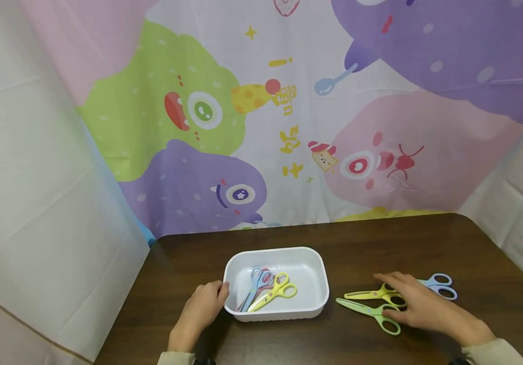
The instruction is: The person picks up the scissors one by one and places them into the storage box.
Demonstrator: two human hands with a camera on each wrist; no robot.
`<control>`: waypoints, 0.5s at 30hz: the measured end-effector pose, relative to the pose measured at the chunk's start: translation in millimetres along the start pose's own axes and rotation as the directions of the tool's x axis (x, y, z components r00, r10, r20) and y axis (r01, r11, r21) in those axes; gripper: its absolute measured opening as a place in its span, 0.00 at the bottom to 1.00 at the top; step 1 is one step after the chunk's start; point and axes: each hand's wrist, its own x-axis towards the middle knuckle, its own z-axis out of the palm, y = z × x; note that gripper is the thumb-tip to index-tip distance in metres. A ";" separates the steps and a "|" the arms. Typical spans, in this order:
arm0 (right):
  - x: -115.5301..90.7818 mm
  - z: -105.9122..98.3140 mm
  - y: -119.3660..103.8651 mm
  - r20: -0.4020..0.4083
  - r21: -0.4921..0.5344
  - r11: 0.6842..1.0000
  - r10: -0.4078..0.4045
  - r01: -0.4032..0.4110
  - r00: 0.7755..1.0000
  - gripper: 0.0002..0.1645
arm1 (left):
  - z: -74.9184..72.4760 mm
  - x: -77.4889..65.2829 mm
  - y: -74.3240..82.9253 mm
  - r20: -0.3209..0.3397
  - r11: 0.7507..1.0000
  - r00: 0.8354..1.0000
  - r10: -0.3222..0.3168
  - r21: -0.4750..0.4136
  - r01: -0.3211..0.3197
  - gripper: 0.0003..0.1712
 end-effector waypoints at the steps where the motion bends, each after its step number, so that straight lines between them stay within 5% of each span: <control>1: -0.7 0.8 0.1 0.004 -0.003 1.000 -0.004 0.004 1.000 0.45 | -0.2 -0.1 0.0 0.001 1.000 1.000 -0.001 0.000 0.001 0.16; 15: -4.2 8.6 5.7 0.019 0.019 1.000 0.005 -0.005 1.000 0.38 | -0.5 -0.5 1.0 0.004 1.000 1.000 -0.001 0.006 0.001 0.16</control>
